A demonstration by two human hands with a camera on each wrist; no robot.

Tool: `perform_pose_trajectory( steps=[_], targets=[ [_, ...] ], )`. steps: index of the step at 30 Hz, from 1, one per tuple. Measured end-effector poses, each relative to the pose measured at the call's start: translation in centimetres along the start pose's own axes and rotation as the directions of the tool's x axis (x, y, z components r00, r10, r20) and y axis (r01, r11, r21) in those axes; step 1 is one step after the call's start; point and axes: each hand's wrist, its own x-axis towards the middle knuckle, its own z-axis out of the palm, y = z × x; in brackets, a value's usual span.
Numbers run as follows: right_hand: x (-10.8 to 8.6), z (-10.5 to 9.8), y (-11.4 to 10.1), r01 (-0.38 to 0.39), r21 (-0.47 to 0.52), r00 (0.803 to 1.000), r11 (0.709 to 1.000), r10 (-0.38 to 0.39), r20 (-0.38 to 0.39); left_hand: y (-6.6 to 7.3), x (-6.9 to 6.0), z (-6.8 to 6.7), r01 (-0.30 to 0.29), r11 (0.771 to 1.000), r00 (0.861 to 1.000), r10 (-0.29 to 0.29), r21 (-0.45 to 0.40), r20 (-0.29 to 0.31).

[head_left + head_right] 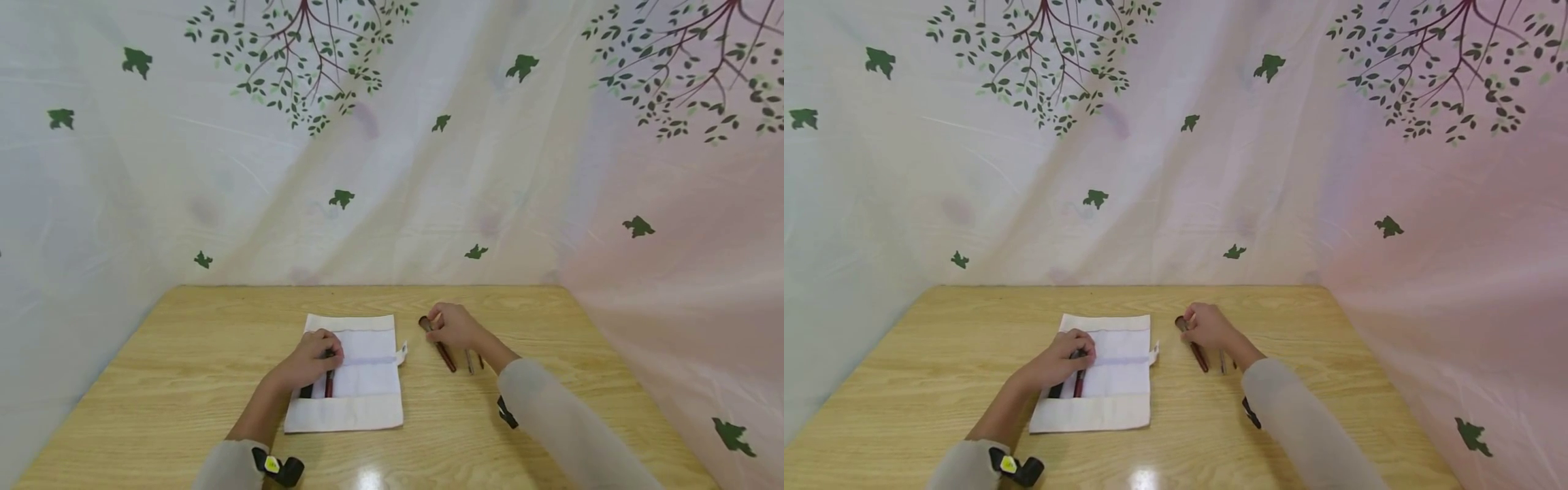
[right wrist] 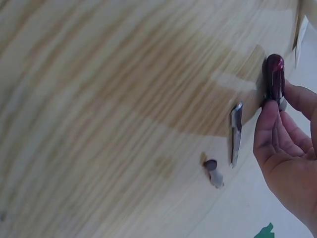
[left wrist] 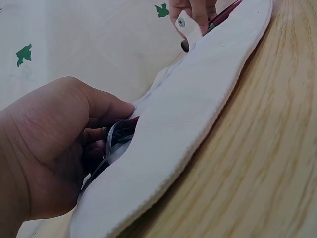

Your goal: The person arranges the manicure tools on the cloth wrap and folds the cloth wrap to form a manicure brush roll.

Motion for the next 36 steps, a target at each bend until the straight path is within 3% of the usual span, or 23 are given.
perform_pose_trajectory(
  steps=[11,20,27,36],
  targets=[
    [0.4,0.4,-0.4,-0.028,0.004,1.000,1.000,0.028,0.013,0.1,0.2,0.1,0.018,1.000,1.000,-0.018,-0.001,-0.008],
    [1.3,-0.1,-1.8,0.066,0.096,0.997,0.993,-0.064,-0.031,0.1,0.1,0.2,0.004,1.000,1.000,-0.004,0.007,-0.028],
    [2.4,-0.3,-4.3,0.145,0.198,0.985,0.969,-0.121,-0.127,0.2,0.1,0.1,0.018,1.000,1.000,-0.018,0.009,-0.021],
    [3.6,1.1,-7.5,0.190,0.330,0.970,0.925,-0.126,-0.206,0.1,0.1,0.2,0.014,1.000,1.000,-0.014,0.005,-0.020]
  ],
)
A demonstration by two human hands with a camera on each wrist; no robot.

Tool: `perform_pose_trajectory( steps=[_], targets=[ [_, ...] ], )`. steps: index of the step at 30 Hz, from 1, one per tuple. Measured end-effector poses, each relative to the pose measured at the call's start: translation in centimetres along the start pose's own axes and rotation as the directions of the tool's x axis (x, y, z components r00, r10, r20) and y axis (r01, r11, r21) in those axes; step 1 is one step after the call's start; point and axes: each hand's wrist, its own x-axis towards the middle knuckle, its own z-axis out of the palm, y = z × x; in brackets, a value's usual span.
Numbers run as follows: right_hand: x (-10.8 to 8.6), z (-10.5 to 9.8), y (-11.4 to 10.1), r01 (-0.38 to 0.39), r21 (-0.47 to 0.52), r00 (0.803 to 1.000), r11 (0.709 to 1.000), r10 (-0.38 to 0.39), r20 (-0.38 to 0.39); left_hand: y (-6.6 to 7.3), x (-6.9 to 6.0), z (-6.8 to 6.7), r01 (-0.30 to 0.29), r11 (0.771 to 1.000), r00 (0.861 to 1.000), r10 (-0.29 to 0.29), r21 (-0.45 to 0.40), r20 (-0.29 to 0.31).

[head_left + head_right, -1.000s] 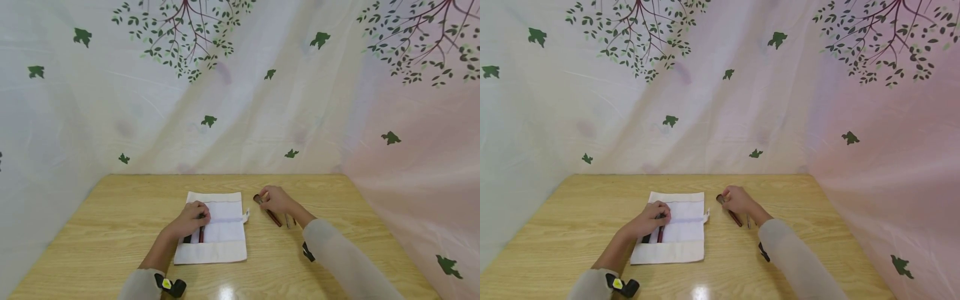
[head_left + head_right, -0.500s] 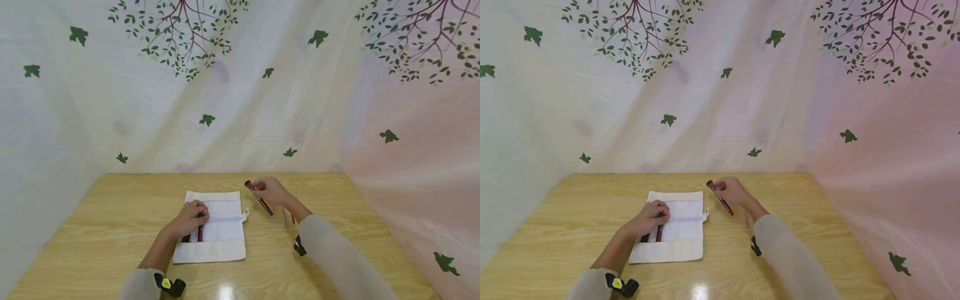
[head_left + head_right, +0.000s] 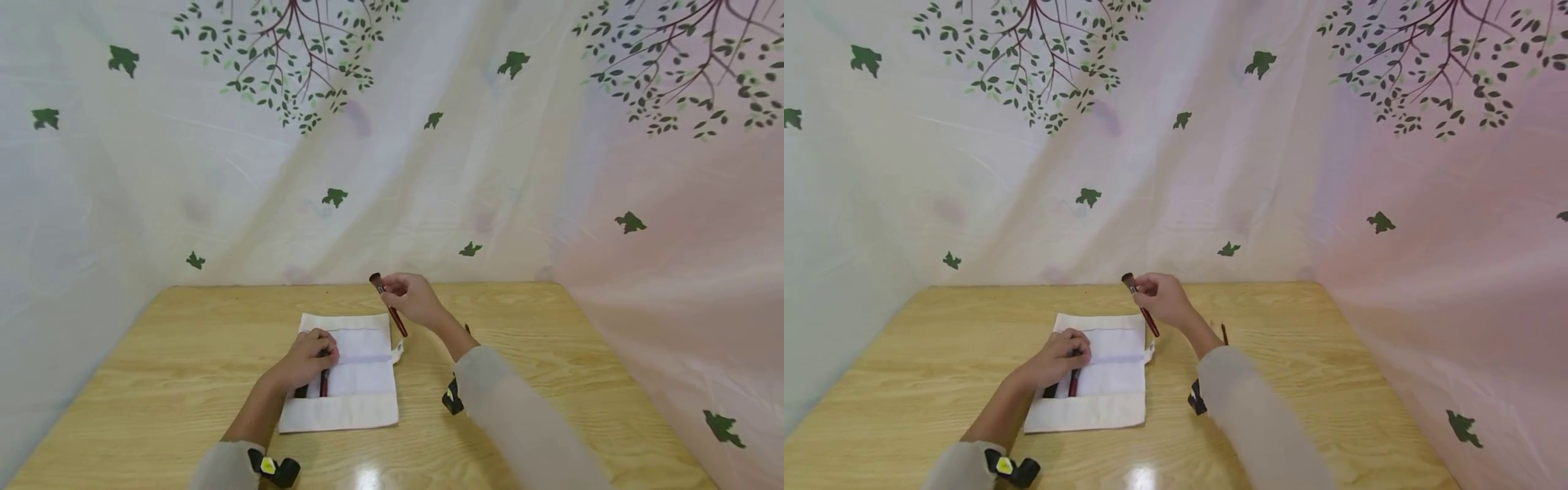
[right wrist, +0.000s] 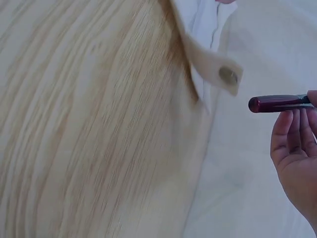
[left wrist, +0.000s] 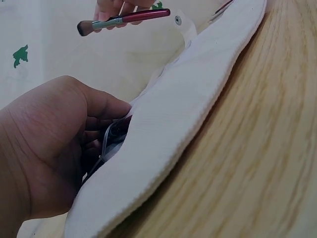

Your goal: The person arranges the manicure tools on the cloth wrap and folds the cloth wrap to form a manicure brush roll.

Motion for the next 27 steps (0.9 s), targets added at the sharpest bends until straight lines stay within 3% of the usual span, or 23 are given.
perform_pose_trajectory(
  steps=[8,14,19,27],
  targets=[
    [0.7,2.5,-1.2,0.019,0.134,1.000,0.991,-0.016,-0.020,-0.2,-0.1,0.2,-0.008,1.000,1.000,0.008,0.012,-0.010],
    [1.0,4.0,-1.7,0.000,0.169,1.000,0.986,0.005,-0.026,-0.2,0.0,0.2,-0.014,1.000,1.000,0.014,0.014,-0.011],
    [1.0,5.2,-1.8,-0.039,0.209,0.999,0.977,0.045,-0.025,-0.1,0.0,0.2,-0.041,0.999,0.999,0.042,0.018,-0.020],
    [0.8,7.0,-0.9,-0.155,0.289,0.985,0.945,0.172,-0.032,0.2,-0.3,0.3,-0.062,0.998,0.997,0.063,0.032,-0.046]
  ],
)
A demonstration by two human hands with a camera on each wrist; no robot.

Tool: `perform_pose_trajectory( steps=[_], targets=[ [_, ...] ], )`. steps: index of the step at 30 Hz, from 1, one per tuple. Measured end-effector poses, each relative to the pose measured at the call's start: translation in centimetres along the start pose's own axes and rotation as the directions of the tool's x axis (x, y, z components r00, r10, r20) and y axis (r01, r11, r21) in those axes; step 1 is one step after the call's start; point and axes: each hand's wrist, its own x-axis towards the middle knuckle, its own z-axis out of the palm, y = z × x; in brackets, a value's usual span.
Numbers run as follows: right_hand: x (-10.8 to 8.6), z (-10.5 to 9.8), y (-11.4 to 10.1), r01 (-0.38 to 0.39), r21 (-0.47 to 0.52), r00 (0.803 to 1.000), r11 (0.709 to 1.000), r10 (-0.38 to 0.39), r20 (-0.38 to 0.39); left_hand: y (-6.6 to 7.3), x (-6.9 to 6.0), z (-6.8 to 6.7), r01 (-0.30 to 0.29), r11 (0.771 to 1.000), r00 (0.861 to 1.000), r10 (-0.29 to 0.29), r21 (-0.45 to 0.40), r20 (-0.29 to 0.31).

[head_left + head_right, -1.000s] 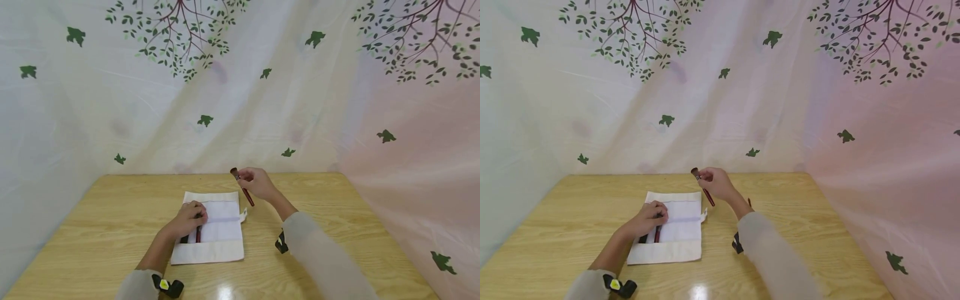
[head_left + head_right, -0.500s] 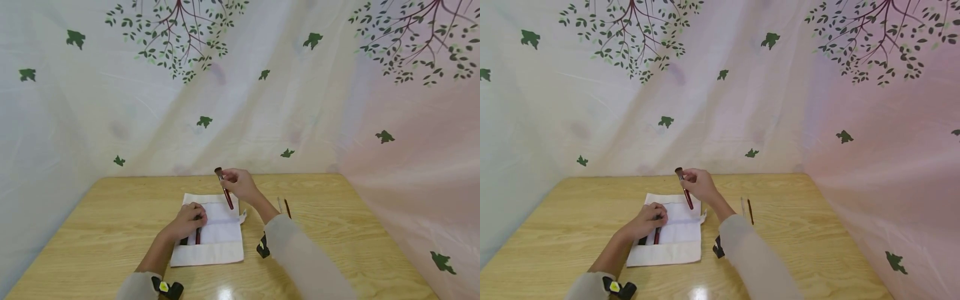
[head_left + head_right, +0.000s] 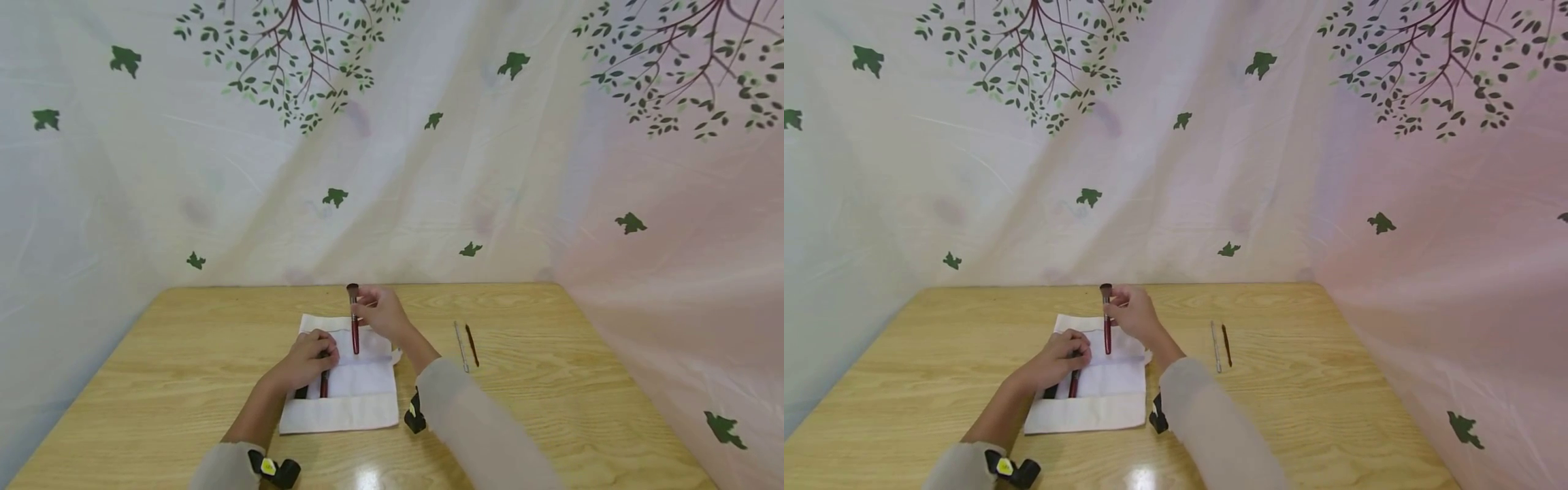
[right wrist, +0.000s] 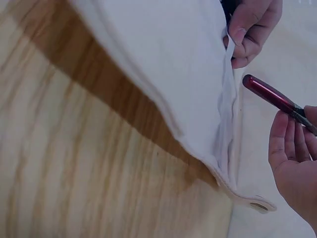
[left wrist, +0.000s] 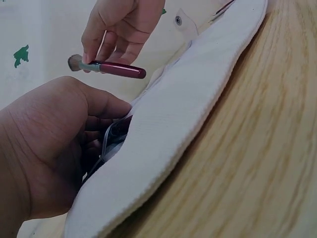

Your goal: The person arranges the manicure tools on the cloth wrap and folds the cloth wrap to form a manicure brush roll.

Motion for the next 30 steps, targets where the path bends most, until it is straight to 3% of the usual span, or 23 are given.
perform_pose_trajectory(
  steps=[18,23,30],
  targets=[
    [0.5,2.2,2.0,-0.082,0.149,0.993,0.985,0.094,-0.078,0.1,0.2,-0.1,0.042,0.999,0.999,-0.042,-0.009,0.021],
    [0.3,2.2,2.0,-0.103,0.036,0.993,0.994,0.105,-0.059,0.1,0.1,-0.1,0.041,0.999,0.999,-0.041,-0.014,0.026],
    [0.3,2.3,2.2,-0.062,-0.113,0.998,0.992,0.062,-0.005,0.0,0.0,-0.1,-0.010,1.000,1.000,0.010,-0.011,0.001]
  ],
)
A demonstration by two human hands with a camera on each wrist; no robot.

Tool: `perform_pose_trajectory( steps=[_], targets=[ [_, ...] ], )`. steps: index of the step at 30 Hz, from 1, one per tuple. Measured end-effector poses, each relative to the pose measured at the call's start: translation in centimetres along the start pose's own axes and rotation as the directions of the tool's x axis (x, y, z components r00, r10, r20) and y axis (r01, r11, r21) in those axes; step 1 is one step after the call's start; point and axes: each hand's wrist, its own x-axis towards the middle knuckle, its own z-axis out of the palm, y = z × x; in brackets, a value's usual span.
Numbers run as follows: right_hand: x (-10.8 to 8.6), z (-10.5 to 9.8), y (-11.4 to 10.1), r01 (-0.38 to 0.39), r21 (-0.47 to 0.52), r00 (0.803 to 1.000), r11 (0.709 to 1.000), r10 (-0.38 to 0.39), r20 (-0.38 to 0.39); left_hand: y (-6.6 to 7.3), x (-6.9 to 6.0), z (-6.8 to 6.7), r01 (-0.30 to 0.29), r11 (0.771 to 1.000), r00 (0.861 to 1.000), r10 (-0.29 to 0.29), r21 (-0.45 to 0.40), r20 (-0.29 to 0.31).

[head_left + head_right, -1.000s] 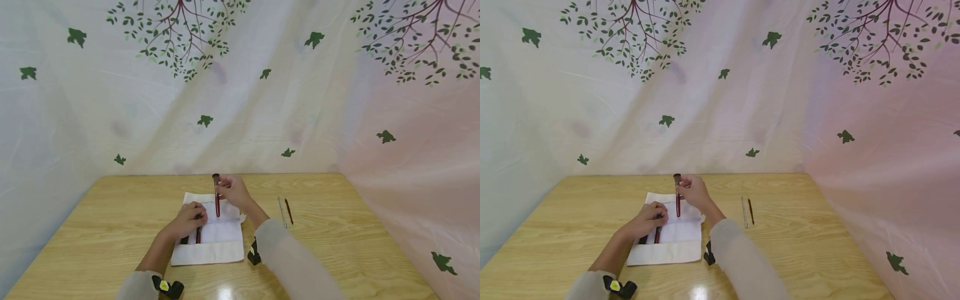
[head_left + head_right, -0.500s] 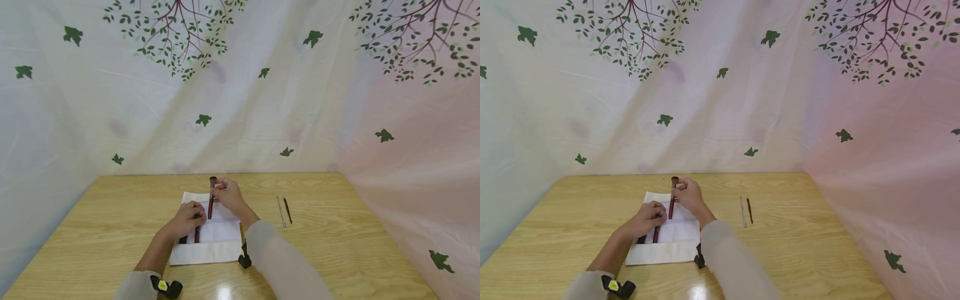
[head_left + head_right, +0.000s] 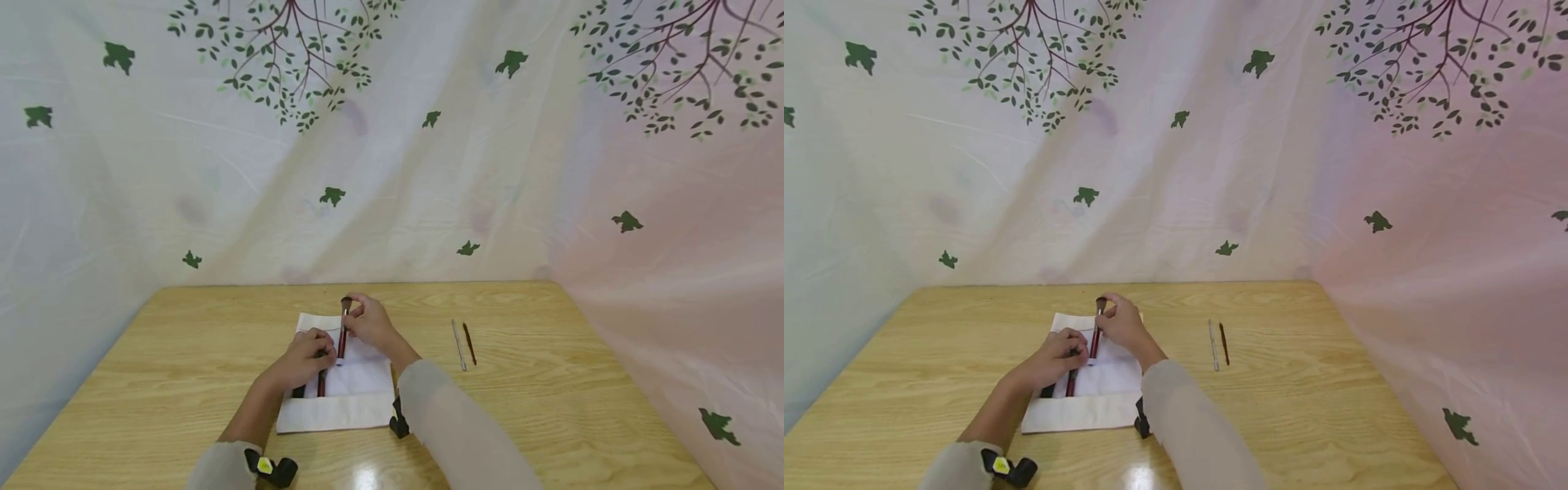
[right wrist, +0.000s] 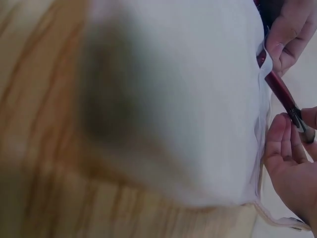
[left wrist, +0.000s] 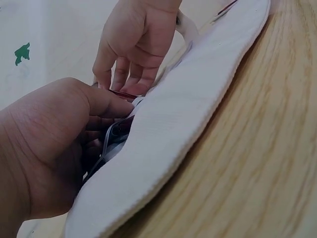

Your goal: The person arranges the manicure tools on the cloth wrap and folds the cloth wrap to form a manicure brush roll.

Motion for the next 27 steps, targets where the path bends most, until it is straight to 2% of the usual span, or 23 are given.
perform_pose_trajectory(
  steps=[4,7,10,17,27],
  targets=[
    [0.00,0.26,0.16,0.013,-0.088,0.999,0.996,-0.010,0.031,0.12,-0.07,-0.17,0.011,1.000,1.000,-0.010,-0.011,0.013],
    [0.00,0.28,0.29,0.011,-0.117,0.999,0.993,-0.005,0.048,0.01,-0.06,-0.18,0.006,1.000,1.000,-0.006,-0.003,0.018],
    [0.07,0.18,0.39,0.006,-0.109,0.997,0.994,0.003,0.079,-0.17,-0.05,-0.11,0.002,1.000,1.000,-0.002,-0.004,0.012],
    [0.13,-0.19,0.40,-0.006,-0.075,0.988,0.997,0.017,0.154,-0.44,-0.07,0.02,-0.057,0.998,0.998,0.057,-0.001,-0.008],
    [-0.10,-0.62,0.46,-0.003,-0.162,0.976,0.987,0.038,0.214,-0.37,0.04,-0.14,-0.003,1.000,0.999,0.003,-0.006,0.036]
  ],
)
